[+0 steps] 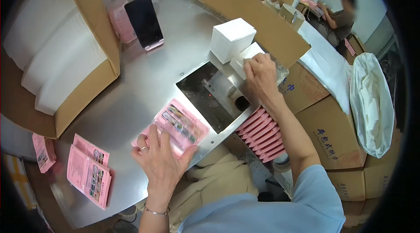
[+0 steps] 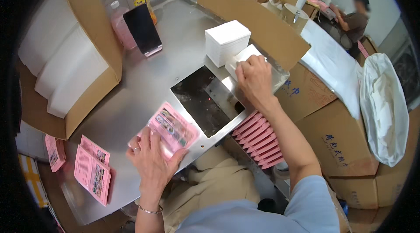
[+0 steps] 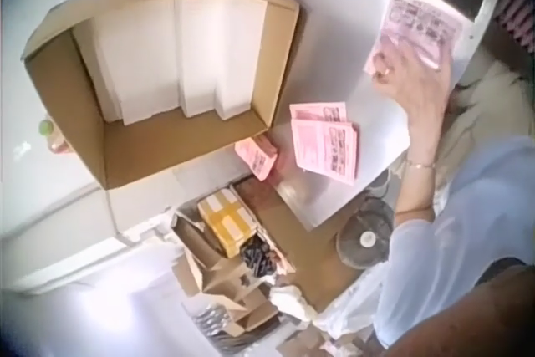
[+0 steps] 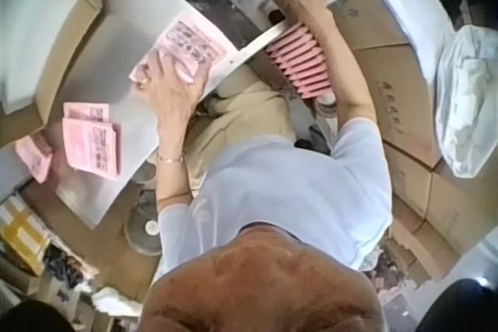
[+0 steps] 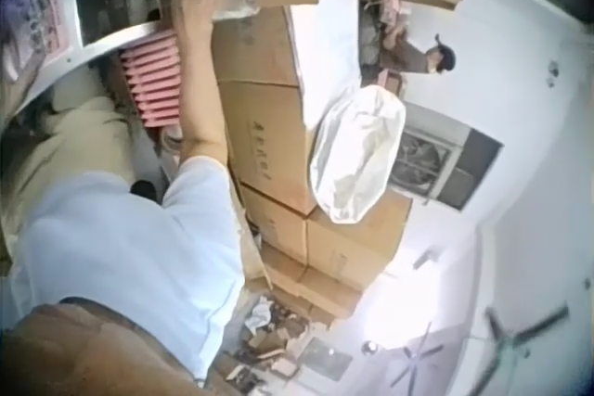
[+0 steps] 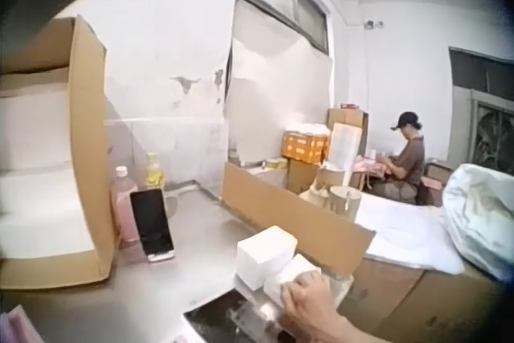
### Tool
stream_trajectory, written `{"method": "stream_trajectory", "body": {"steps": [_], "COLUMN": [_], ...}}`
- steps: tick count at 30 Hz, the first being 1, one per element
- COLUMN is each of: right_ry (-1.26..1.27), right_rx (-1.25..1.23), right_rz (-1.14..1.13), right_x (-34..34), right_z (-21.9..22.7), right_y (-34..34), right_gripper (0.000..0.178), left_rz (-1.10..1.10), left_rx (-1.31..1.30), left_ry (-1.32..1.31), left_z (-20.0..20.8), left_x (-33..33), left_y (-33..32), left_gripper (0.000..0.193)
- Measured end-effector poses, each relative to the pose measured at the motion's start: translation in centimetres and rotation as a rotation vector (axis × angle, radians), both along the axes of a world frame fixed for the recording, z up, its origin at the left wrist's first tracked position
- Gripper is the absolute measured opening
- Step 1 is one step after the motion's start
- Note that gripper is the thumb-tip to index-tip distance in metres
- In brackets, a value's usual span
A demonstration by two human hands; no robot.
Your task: The recorder is folding and stacking small product boxes and inserts at a stainless steel workstation.
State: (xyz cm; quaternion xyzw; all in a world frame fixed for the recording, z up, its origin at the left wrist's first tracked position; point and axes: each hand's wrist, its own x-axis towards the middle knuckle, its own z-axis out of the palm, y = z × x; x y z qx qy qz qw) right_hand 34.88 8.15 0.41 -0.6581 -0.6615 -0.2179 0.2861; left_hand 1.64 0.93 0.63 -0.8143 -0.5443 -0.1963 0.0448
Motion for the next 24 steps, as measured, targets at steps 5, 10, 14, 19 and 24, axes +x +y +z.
{"method": "stream_trajectory", "body": {"steps": [5, 10, 14, 19, 24], "right_ry": [0.065, -0.071, 0.033, 0.125, 0.255], "right_rx": [0.095, -0.048, -0.171, -0.346, -0.752], "right_rz": [0.064, 0.608, 0.923, 0.581, 0.294], "right_x": [0.7, -8.5, -14.7, -14.8, -7.9], "right_z": [-0.3, 0.5, -0.5, -3.2, -3.1], "right_y": [-0.5, -6.1, -10.2, -0.8, 0.3], "right_gripper": [0.016, 0.047, 0.035, 0.029, 0.013], "left_rz": [-0.028, -0.261, -0.154, -0.175, -0.078], "left_rx": [-0.093, -0.243, -0.133, -0.171, -0.018], "left_ry": [-0.005, -0.271, -0.164, -0.312, -0.445], "left_z": [0.0, -0.3, 1.3, 1.3, 0.6], "left_x": [0.5, -0.3, -0.8, 1.0, -7.0], "left_y": [-1.1, -1.4, -0.8, -1.7, -2.9], "left_gripper": [0.046, 0.06, 0.083, 0.087, 0.024]}}
